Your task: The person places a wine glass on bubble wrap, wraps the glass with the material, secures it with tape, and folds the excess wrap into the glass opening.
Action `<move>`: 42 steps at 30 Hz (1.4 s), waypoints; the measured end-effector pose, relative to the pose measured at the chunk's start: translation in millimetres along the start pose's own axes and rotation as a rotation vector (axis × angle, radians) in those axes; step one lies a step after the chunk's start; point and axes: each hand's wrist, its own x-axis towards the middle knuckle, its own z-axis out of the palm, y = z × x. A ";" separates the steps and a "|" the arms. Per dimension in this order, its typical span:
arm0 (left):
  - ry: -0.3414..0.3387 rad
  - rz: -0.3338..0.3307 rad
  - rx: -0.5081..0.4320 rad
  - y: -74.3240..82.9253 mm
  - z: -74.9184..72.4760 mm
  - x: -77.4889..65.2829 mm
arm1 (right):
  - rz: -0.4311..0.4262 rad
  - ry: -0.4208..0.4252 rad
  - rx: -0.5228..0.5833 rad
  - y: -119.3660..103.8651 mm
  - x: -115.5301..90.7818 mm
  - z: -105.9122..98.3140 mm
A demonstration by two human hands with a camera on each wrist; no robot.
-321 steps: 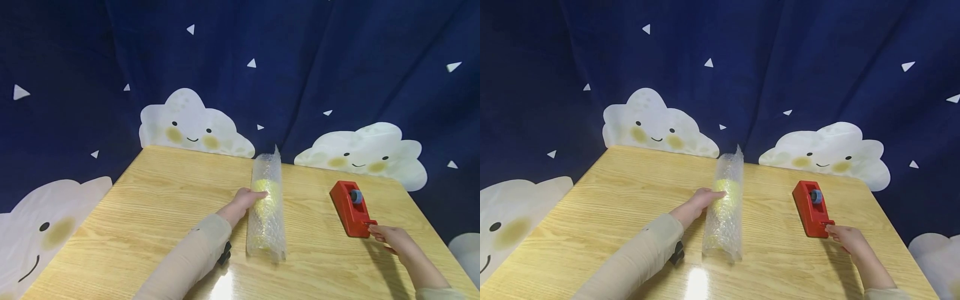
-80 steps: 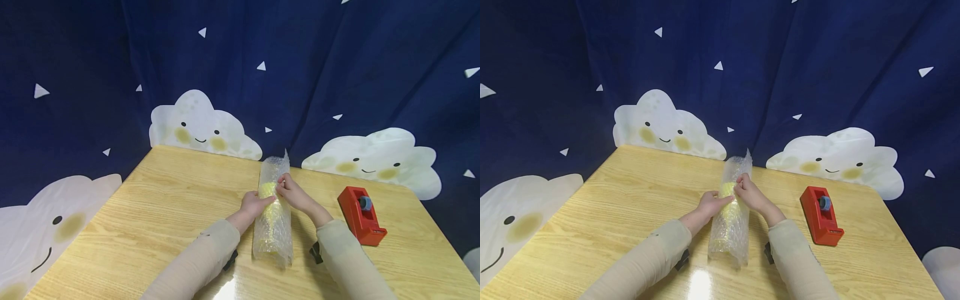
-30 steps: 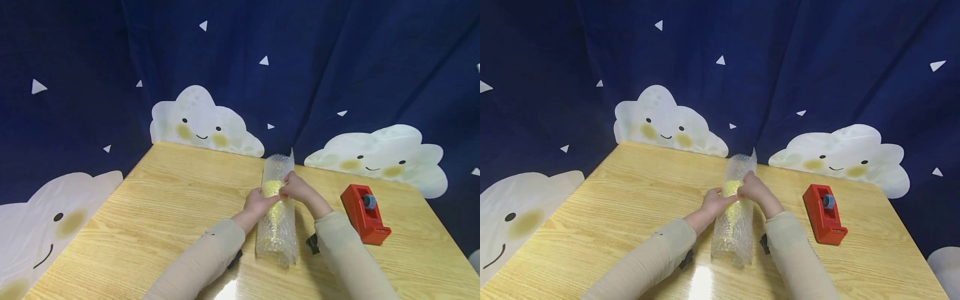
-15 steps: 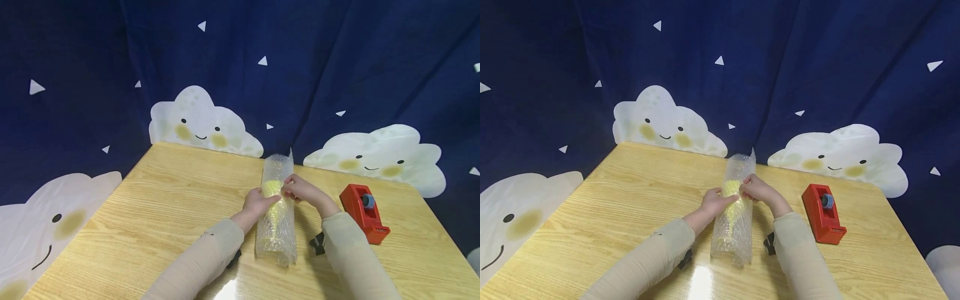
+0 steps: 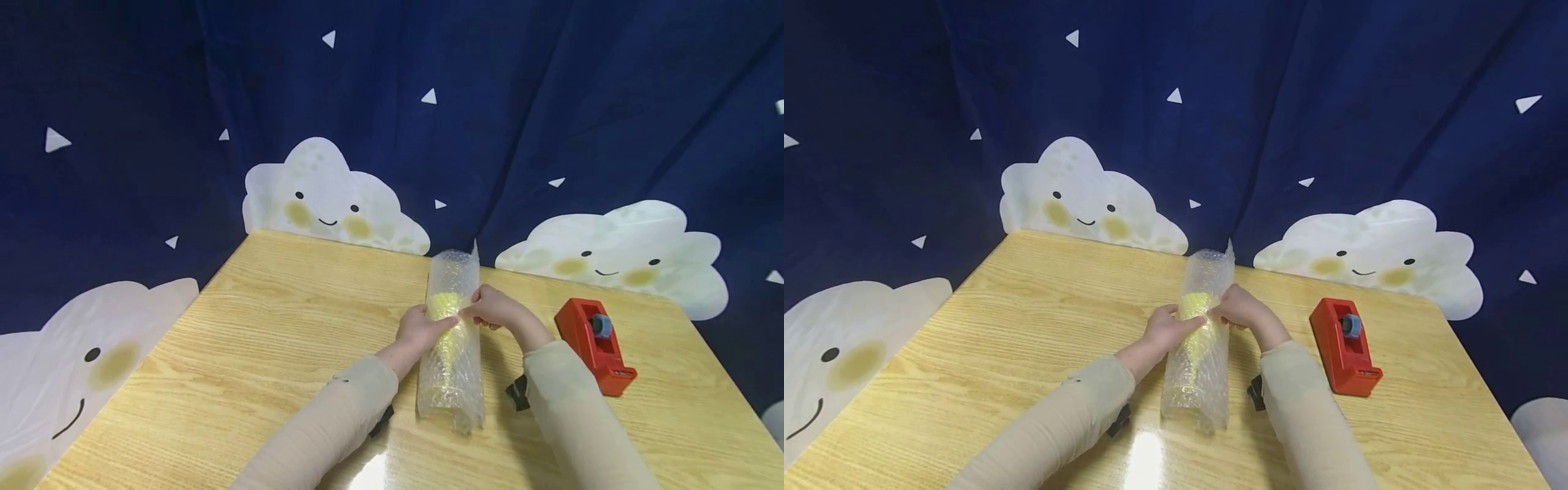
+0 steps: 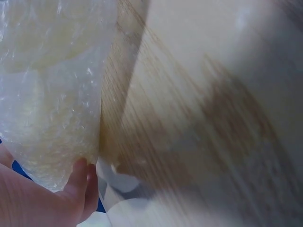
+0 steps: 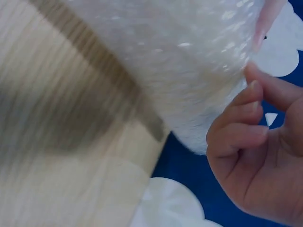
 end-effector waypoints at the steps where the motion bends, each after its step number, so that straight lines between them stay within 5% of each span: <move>1: -0.001 -0.001 0.004 0.2 -0.4 -0.2 | 0.007 -0.012 -0.009 1.7 -0.4 -1.4; 16: -0.025 -0.011 -0.044 -1.9 -5.0 2.4 | 0.111 -0.053 0.042 21.8 -2.4 6.1; 26: -0.048 -0.028 -0.110 -3.5 -4.6 6.6 | 0.041 -0.098 0.215 42.3 -1.0 13.4; 42: -0.042 -0.009 -0.019 -0.4 -3.2 6.4 | -0.048 -0.250 0.386 60.2 2.0 8.4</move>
